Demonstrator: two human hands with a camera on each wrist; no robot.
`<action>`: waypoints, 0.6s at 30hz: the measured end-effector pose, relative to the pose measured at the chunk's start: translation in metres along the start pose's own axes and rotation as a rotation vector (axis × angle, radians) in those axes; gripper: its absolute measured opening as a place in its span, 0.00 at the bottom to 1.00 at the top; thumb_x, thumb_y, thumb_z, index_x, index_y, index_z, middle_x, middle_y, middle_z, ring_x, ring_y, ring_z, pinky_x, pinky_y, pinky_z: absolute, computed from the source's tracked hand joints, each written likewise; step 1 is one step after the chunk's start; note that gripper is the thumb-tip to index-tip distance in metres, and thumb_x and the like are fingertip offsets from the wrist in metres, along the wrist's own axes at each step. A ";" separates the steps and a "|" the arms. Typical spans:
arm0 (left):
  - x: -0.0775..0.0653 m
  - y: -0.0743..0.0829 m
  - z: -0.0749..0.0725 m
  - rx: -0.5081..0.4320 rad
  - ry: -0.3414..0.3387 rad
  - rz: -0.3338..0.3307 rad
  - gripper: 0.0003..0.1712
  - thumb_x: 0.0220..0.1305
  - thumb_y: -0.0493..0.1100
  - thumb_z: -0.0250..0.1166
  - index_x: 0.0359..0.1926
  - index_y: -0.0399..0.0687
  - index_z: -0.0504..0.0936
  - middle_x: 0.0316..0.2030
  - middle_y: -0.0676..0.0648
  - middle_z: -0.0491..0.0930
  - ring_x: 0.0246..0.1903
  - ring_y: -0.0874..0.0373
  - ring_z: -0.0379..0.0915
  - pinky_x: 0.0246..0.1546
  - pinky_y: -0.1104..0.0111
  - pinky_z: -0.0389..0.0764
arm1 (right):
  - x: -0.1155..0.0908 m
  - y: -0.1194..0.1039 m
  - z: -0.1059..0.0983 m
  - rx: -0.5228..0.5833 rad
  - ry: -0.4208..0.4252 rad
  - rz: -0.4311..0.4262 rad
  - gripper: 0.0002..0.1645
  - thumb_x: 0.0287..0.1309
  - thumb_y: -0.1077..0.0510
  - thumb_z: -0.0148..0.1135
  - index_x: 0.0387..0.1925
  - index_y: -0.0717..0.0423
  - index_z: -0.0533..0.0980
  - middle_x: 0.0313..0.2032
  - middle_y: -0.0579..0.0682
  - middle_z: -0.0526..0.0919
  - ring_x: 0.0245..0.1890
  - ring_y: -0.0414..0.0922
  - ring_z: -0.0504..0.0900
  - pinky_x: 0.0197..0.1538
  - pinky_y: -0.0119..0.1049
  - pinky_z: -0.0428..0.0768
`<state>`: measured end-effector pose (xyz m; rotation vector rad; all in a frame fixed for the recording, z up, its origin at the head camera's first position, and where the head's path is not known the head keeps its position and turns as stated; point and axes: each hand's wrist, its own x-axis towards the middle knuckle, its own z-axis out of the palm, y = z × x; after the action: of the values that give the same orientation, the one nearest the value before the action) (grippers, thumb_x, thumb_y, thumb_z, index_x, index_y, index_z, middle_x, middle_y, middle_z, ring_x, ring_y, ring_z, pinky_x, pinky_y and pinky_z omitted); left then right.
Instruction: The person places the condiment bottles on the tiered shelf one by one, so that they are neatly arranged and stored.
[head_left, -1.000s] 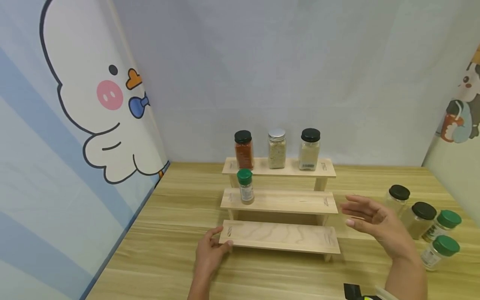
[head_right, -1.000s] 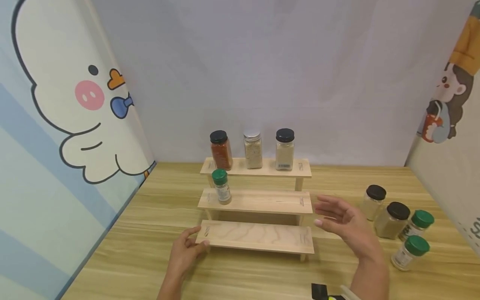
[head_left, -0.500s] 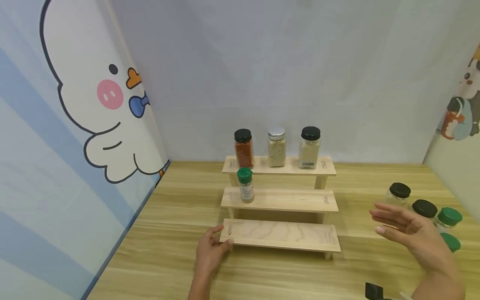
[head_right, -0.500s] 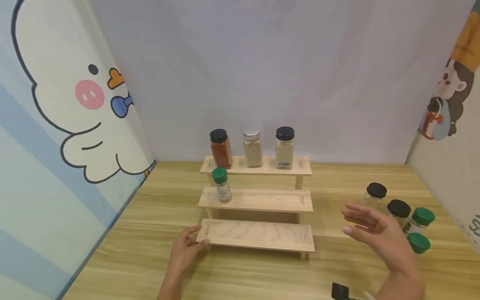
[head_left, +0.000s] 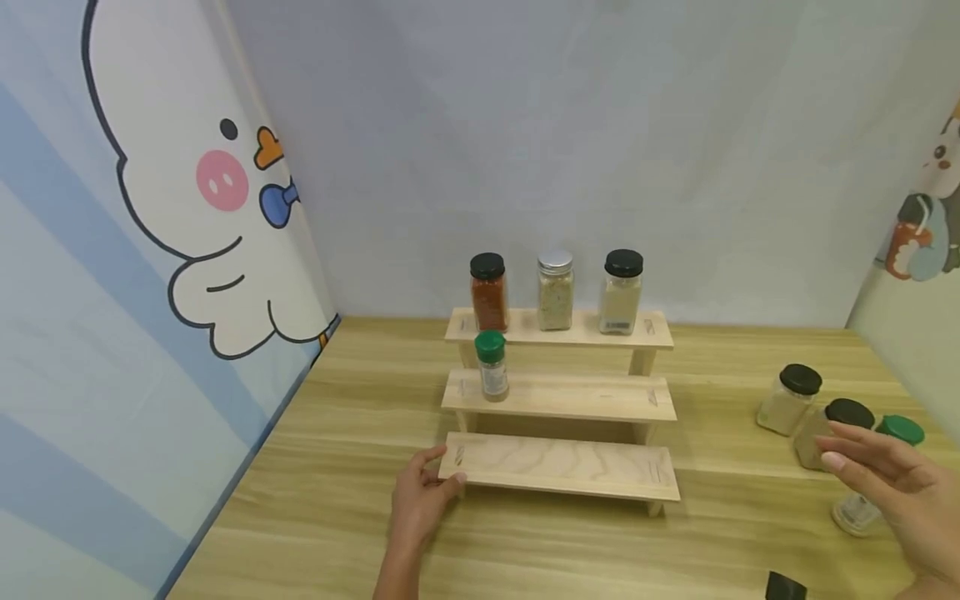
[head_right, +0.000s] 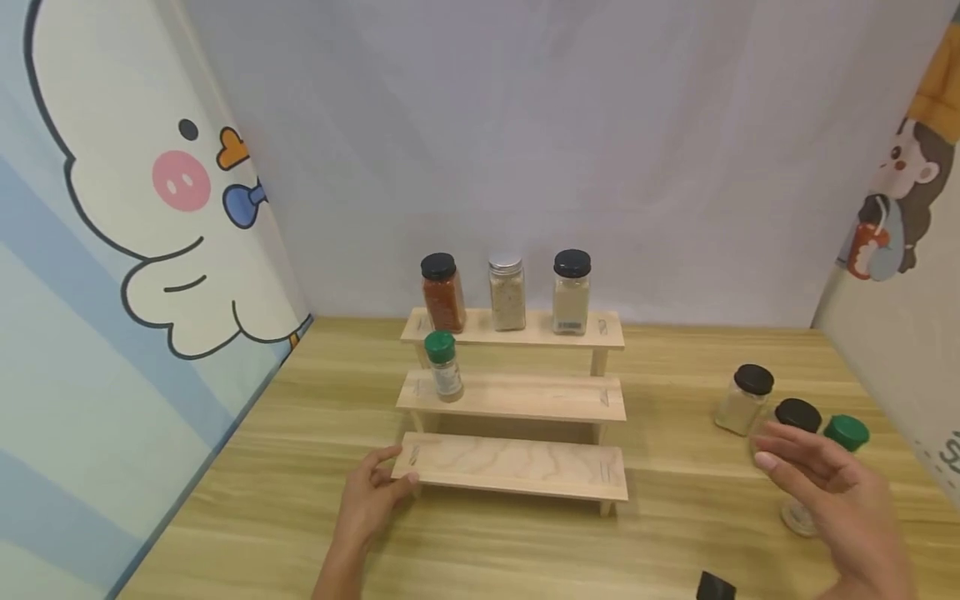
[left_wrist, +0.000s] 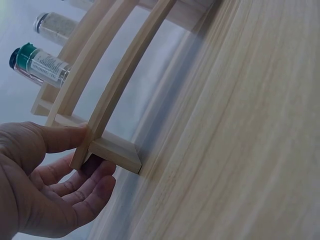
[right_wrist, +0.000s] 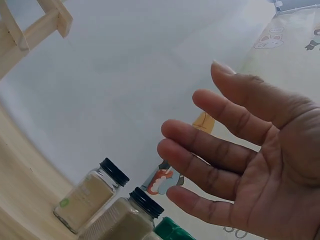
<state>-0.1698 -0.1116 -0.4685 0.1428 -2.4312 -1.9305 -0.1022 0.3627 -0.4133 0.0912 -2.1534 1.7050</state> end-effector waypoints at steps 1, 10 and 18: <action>0.001 0.000 0.000 0.001 0.001 0.001 0.33 0.52 0.34 0.69 0.60 0.34 0.68 0.33 0.39 0.79 0.34 0.49 0.78 0.33 0.61 0.77 | 0.000 0.000 0.000 0.043 0.047 -0.005 0.25 0.59 0.74 0.53 0.56 0.54 0.73 0.40 0.33 0.81 0.38 0.28 0.78 0.39 0.15 0.68; 0.003 0.003 0.000 0.013 0.006 0.000 0.33 0.52 0.33 0.69 0.59 0.33 0.68 0.32 0.40 0.80 0.34 0.49 0.78 0.32 0.62 0.77 | 0.013 0.060 -0.027 -0.086 0.604 0.257 0.20 0.55 0.62 0.65 0.51 0.52 0.78 0.31 0.28 0.80 0.34 0.28 0.73 0.61 0.33 0.56; 0.001 0.002 0.000 0.005 -0.008 -0.005 0.33 0.53 0.33 0.69 0.60 0.33 0.67 0.34 0.38 0.80 0.35 0.48 0.78 0.35 0.60 0.77 | 0.018 0.116 -0.052 -0.010 0.841 0.368 0.23 0.51 0.53 0.69 0.51 0.43 0.78 0.45 0.34 0.78 0.43 0.28 0.69 0.50 0.23 0.56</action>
<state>-0.1705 -0.1115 -0.4668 0.1422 -2.4431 -1.9309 -0.1387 0.4449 -0.5048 -0.9071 -1.5790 1.5064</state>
